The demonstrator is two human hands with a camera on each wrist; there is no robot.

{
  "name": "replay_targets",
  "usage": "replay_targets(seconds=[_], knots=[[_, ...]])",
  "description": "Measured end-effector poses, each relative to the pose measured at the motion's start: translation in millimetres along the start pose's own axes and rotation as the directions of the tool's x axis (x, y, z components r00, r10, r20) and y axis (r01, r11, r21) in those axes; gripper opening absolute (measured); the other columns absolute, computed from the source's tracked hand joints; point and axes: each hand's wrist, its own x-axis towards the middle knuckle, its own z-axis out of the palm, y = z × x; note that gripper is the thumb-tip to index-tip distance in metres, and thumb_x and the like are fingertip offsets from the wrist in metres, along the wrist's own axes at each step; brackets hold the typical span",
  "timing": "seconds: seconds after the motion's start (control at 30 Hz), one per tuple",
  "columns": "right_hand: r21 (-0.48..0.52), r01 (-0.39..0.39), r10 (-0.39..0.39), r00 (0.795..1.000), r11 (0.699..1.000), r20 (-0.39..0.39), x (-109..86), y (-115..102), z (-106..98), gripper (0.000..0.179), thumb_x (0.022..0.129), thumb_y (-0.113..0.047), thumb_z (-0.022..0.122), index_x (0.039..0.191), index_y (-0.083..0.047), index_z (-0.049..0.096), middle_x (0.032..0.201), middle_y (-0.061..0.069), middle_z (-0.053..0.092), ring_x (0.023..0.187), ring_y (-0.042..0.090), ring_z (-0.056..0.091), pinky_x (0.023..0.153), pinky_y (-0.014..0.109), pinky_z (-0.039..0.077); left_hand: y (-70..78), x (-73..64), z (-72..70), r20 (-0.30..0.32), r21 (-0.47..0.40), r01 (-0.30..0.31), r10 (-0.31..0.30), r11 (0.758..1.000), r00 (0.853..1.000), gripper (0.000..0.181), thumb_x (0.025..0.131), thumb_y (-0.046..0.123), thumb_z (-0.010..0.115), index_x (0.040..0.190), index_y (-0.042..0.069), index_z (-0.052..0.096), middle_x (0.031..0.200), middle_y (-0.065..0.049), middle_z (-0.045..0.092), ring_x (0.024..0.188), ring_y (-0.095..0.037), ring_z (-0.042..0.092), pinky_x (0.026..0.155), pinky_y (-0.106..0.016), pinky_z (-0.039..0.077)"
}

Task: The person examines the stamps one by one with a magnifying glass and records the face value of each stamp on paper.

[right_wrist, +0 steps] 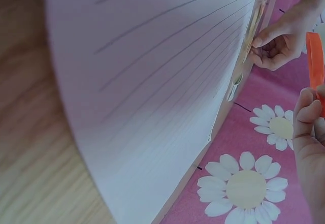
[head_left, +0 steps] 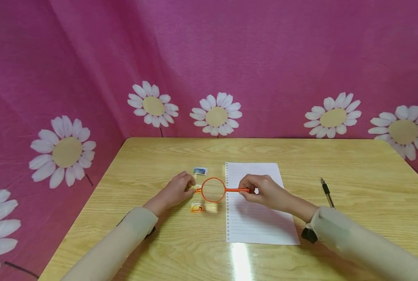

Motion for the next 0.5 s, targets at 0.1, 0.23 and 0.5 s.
replay_targets(seconds=[0.1,0.23,0.5], knots=[[0.003,0.006,-0.006,1.000,1.000,0.004,3.2,0,2,0.016,0.084,0.002,0.071,0.088,-0.011,0.062,0.075,-0.004,0.063,0.068,-0.004,0.050,0.056,0.019,0.047,-0.5,0.2,0.1,0.004,-0.007,0.001,-0.001,1.000,1.000,0.013,0.089,0.008,0.069,0.095,0.000,0.061,0.087,-0.008,0.055,0.077,-0.012,0.047,0.070,-0.025,0.045],[0.005,0.005,-0.005,1.000,1.000,0.004,7.3,-1,3,0.015,0.084,0.001,0.071,0.087,-0.011,0.062,0.075,-0.004,0.063,0.068,-0.004,0.050,0.056,0.018,0.046,-0.2,0.3,-0.3,0.014,-0.018,0.018,-0.018,1.000,1.000,0.012,0.090,0.008,0.068,0.095,0.000,0.061,0.088,-0.008,0.054,0.077,-0.012,0.047,0.070,-0.024,0.044],[0.026,0.018,-0.018,1.000,1.000,0.007,13.7,0,9,0.015,0.083,0.002,0.071,0.088,-0.010,0.063,0.074,-0.003,0.063,0.068,-0.004,0.051,0.056,0.019,0.047,-0.3,0.4,0.2,0.000,-0.017,0.020,-0.020,1.000,1.000,0.012,0.089,0.006,0.068,0.094,-0.001,0.060,0.084,-0.007,0.052,0.076,-0.012,0.045,0.068,-0.023,0.042]])
